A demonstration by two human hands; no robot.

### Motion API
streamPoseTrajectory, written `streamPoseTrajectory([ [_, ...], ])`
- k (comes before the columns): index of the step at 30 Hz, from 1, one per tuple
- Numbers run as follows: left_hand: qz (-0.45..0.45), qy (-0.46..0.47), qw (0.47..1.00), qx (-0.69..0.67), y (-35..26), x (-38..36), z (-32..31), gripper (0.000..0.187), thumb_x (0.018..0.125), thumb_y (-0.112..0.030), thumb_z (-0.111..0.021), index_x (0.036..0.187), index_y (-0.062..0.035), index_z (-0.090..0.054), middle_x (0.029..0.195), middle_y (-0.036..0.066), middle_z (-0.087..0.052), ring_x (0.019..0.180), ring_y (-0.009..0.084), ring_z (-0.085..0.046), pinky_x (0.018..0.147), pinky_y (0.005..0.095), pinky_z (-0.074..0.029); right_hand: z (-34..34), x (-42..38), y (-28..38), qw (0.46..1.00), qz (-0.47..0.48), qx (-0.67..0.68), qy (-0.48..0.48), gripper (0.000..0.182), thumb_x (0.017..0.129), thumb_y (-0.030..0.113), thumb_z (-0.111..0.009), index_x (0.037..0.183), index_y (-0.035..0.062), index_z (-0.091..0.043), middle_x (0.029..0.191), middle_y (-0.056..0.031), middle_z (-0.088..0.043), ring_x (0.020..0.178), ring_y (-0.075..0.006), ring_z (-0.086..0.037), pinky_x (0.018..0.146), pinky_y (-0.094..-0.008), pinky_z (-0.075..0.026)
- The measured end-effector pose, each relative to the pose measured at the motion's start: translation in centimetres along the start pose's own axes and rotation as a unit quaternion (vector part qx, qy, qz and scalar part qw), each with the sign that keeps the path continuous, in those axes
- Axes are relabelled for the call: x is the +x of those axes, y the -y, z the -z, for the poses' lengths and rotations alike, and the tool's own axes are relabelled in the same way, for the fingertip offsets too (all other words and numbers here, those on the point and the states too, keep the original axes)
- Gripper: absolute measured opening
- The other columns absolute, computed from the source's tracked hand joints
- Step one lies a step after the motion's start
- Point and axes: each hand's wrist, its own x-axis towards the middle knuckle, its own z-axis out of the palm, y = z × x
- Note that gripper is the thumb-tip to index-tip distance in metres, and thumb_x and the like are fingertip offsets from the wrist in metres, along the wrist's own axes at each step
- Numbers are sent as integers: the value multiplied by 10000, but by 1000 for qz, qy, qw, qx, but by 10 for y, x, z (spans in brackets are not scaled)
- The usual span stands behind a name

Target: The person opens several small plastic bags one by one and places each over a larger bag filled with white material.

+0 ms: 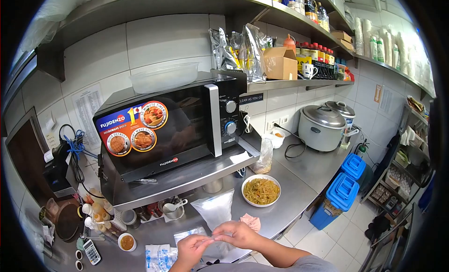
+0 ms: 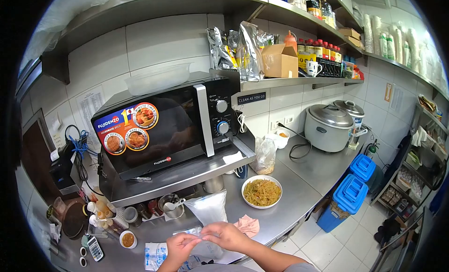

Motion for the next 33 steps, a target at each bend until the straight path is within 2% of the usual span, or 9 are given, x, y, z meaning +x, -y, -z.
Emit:
streamPoseTrajectory([
  [5,-87,-7,989,-116,-4,8,4,223,738,-11,-773,893,-12,-613,845,39,-625,746,91,-589,684,213,-452,-1,0,-12,997,-7,-19,71,163,880,204,-649,929,50,-672,933,-110,-665,905,-275,-627,831,-359,-478],
  [10,141,57,933,-325,-17,3,-2,117,836,-11,-687,923,5,-611,937,35,-614,883,85,-577,753,229,-463,7,9,-2,978,185,-77,-51,113,875,132,-654,874,23,-685,879,-91,-677,919,-241,-632,902,-391,-460],
  [14,205,140,940,-232,11,-1,6,59,910,-86,-609,925,-30,-618,844,17,-628,857,70,-572,736,226,-461,9,-2,-12,964,-6,264,16,135,885,137,-645,863,5,-662,851,-50,-672,900,-189,-617,895,-386,-451],
  [16,195,133,925,-298,14,7,13,106,937,-118,-555,898,-29,-597,871,49,-643,850,115,-588,787,279,-472,12,0,-12,844,-243,455,148,160,899,177,-637,847,28,-667,745,-2,-638,771,-118,-580,873,-314,-444],
  [19,224,73,735,-635,21,12,21,139,903,-141,-558,833,-22,-574,758,83,-593,684,176,-587,631,311,-479,7,-13,-45,849,-255,386,256,169,889,190,-646,897,23,-667,769,-32,-640,765,-147,-592,821,-290,-461],
  [22,275,266,645,-661,39,14,25,132,896,-137,-570,841,-18,-576,721,50,-558,629,147,-556,540,301,-445,17,-7,-49,837,-118,529,72,189,893,183,-632,953,6,-659,840,-77,-657,794,-182,-620,802,-307,-481],
  [26,357,240,725,-538,32,41,20,123,876,-119,-608,939,-19,-571,799,21,-576,657,142,-582,582,303,-508,49,16,-37,791,-159,590,32,205,898,160,-603,977,-25,-646,898,-110,-667,862,-209,-641,839,-351,-488],
  [28,254,214,696,-637,40,80,19,140,908,-98,-565,1016,-9,-577,933,67,-619,780,150,-617,693,326,-532,72,41,-29,840,-199,504,-35,199,903,154,-577,975,-17,-648,916,-119,-670,842,-210,-649,782,-351,-512],
  [33,444,20,669,-595,113,120,-19,128,902,-106,-574,997,-21,-584,868,53,-631,773,157,-628,741,327,-552,63,77,-130,810,-334,441,-194,222,888,197,-575,952,-1,-651,837,-83,-661,657,-199,-625,573,-334,-510],
])
